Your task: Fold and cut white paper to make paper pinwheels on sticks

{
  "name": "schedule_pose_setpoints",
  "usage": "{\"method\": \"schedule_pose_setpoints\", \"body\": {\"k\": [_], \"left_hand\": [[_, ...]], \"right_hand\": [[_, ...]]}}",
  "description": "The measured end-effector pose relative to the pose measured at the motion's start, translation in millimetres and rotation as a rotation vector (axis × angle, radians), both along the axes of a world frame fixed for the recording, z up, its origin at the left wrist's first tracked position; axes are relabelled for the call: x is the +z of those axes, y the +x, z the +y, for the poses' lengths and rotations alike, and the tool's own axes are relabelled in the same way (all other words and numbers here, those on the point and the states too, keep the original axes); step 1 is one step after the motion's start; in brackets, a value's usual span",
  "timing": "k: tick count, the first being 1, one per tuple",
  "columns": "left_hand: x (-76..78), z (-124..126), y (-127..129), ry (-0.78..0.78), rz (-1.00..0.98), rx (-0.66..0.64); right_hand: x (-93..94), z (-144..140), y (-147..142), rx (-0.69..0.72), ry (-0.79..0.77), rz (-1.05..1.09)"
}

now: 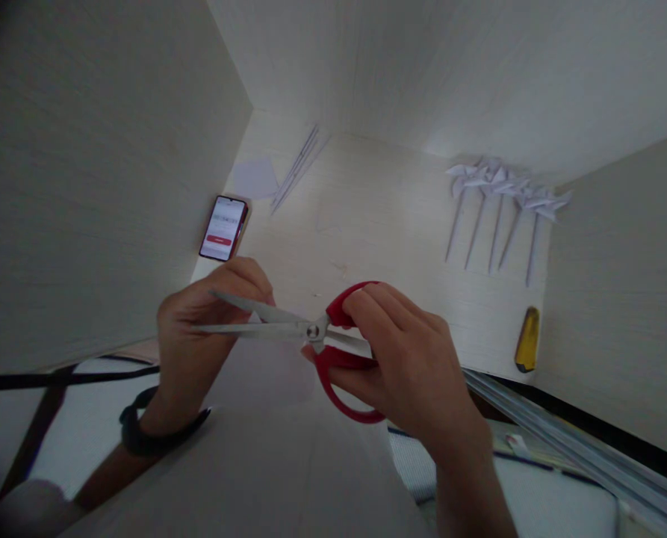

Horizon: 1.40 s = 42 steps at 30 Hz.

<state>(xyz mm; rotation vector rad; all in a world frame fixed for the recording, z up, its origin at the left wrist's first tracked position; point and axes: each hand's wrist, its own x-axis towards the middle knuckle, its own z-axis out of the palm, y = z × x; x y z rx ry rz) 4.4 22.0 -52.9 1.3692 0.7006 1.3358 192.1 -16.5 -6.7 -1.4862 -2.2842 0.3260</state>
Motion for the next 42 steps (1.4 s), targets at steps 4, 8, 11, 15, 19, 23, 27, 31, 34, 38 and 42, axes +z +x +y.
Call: {"method": "schedule_pose_setpoints", "body": {"k": [4,8,11,15,19,23,27,31,34,38,42], "left_hand": [[1.4,-0.8,0.1,-0.018,-0.007,-0.009],[1.0,-1.4,0.5,-0.035,-0.033,-0.018],[-0.4,-2.0,1.2,-0.039,-0.05,-0.02],[-1.7,-2.8,1.6,-0.031,-0.071,-0.023],[-3.1,-3.7,0.1,-0.022,-0.078,-0.029],[-3.6,-3.8,-1.0,-0.03,-0.075,-0.023],[-2.6,-3.6,-0.9,-0.023,-0.078,-0.011],[-1.5,-4.3,-1.4,-0.022,-0.047,-0.002],[-1.2,-4.7,-1.8,-0.024,-0.032,0.0],[-1.1,-4.7,-1.4,-0.029,-0.031,0.001],[-1.0,-4.6,-1.1,-0.039,-0.04,0.003]], "right_hand": [[-0.2,-0.1,0.6,0.008,0.007,-0.004],[-1.2,-0.3,1.3,0.01,0.026,0.005],[-1.9,-0.8,1.7,0.012,0.028,0.001],[-2.1,-1.7,2.7,0.019,0.035,0.0],[-1.0,-2.0,2.8,0.014,0.032,-0.01],[0.5,-2.8,1.1,-0.01,0.001,0.01],[0.6,-3.1,-0.1,-0.011,-0.012,0.021],[0.4,-2.8,0.3,-0.018,-0.025,0.014],[0.6,-3.2,1.3,-0.02,-0.021,0.002],[0.3,-3.1,1.8,-0.023,0.005,-0.002],[-0.5,-1.8,0.8,-0.015,0.006,-0.013]]}}
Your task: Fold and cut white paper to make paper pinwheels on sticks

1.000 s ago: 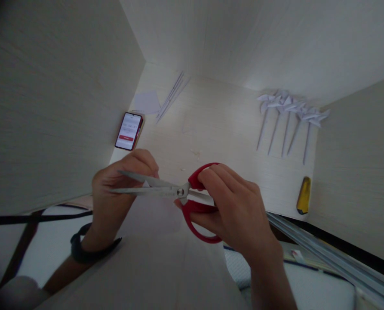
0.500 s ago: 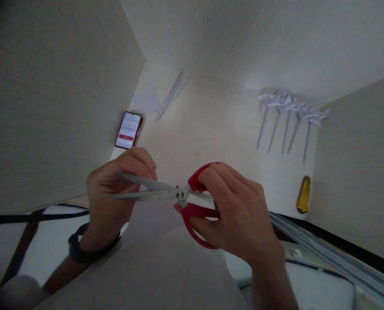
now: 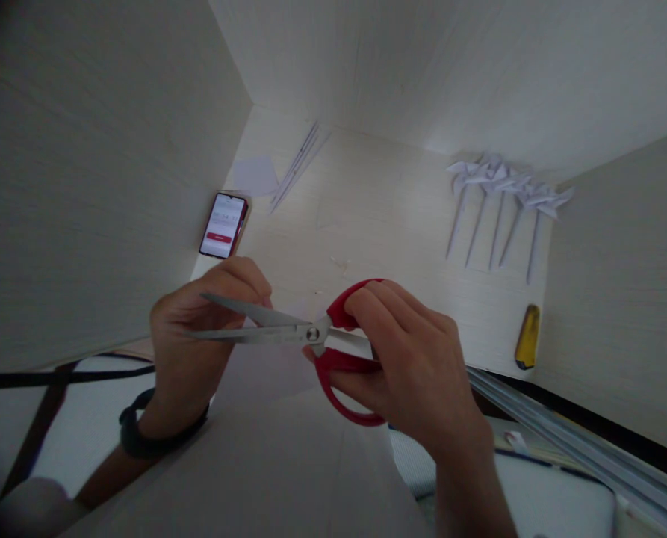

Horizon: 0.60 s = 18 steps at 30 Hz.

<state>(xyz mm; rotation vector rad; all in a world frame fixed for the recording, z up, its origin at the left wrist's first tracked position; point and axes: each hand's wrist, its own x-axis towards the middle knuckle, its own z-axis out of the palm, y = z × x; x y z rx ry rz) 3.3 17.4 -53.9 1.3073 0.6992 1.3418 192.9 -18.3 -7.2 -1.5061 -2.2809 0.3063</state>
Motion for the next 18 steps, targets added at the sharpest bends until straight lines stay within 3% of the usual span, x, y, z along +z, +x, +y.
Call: {"method": "schedule_pose_setpoints", "body": {"k": [18], "left_hand": [[2.2,0.0,1.4,0.008,0.013,0.023]], "right_hand": [[-0.2,-0.2,-0.4,-0.014,-0.018,0.036]]}}
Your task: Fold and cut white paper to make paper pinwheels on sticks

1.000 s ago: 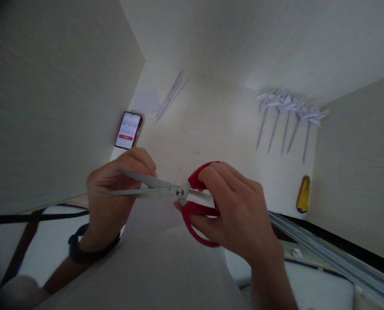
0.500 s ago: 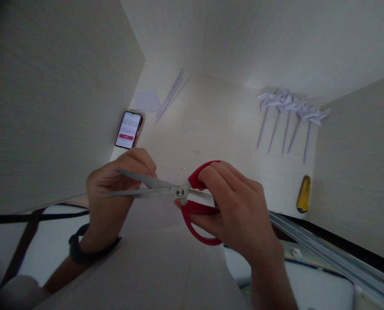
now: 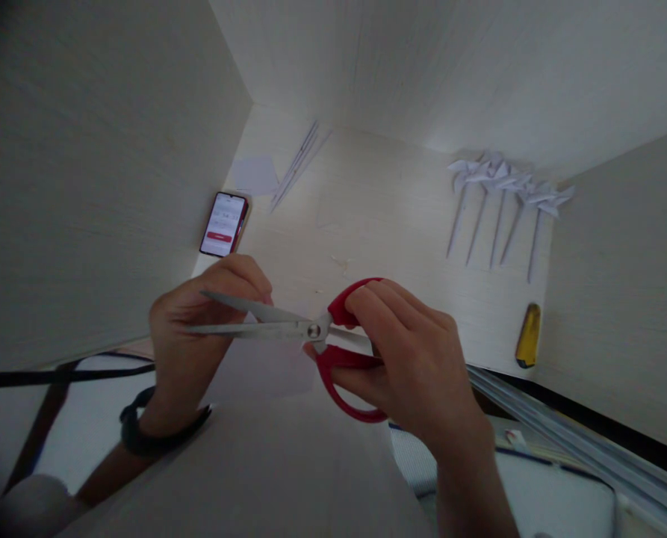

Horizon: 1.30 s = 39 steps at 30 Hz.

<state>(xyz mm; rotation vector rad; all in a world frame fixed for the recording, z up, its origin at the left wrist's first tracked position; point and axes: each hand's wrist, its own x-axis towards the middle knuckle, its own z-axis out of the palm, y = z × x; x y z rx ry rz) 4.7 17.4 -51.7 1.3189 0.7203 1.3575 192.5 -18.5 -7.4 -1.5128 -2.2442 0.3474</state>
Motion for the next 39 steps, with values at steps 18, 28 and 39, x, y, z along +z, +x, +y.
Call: {"method": "schedule_pose_setpoints", "body": {"k": [18,28,39], "left_hand": [[1.0,-0.5,-0.8,-0.015,0.017,0.013],[-2.0,-0.7,-0.7,0.003,-0.007,0.003],[-1.3,-1.2,0.5,-0.008,-0.03,0.008]], "right_hand": [[0.5,-1.6,0.5,0.003,0.005,-0.037],[4.4,-0.8,-1.5,0.01,0.025,-0.076],[2.5,-1.1,-2.5,-0.009,0.002,-0.047]]}}
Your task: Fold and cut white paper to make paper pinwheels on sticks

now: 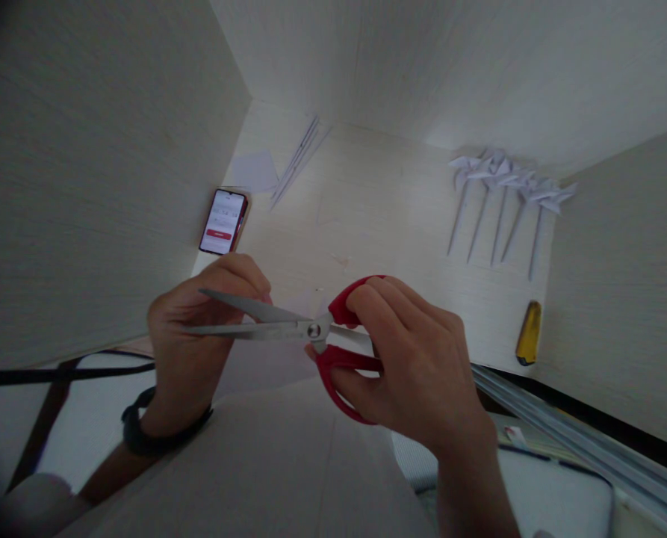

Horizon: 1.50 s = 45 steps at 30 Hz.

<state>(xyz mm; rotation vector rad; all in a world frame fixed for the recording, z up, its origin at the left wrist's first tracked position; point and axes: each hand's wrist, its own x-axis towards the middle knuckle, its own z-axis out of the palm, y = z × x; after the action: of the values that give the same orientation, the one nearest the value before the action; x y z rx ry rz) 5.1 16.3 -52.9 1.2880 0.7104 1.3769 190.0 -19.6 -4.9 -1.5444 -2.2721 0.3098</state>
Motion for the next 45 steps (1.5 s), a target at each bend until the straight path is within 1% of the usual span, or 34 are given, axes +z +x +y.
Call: {"method": "schedule_pose_setpoints", "body": {"k": [7,15,20,24,31,37,45], "left_hand": [[-0.7,0.4,0.0,0.005,-0.024,-0.001],[2.1,0.1,0.4,-0.025,0.009,-0.004],[0.6,0.2,0.7,0.009,0.001,-0.004],[0.5,0.4,0.4,-0.004,-0.006,0.005],[1.8,0.7,1.4,0.019,0.001,0.005],[1.4,-0.9,0.1,0.009,0.031,0.004],[1.6,0.5,0.1,0.018,0.0,0.013]], "right_hand": [[1.1,-0.5,1.1,0.001,-0.019,-0.006],[-1.1,0.5,2.9,0.015,0.014,-0.007],[-3.2,1.7,3.5,0.02,0.036,0.022],[-2.8,1.9,3.4,0.028,0.029,0.027],[-2.4,2.3,1.6,0.021,0.032,0.05],[-1.5,2.3,2.6,0.021,0.032,0.017],[0.3,0.8,1.8,0.004,0.027,-0.001]]}}
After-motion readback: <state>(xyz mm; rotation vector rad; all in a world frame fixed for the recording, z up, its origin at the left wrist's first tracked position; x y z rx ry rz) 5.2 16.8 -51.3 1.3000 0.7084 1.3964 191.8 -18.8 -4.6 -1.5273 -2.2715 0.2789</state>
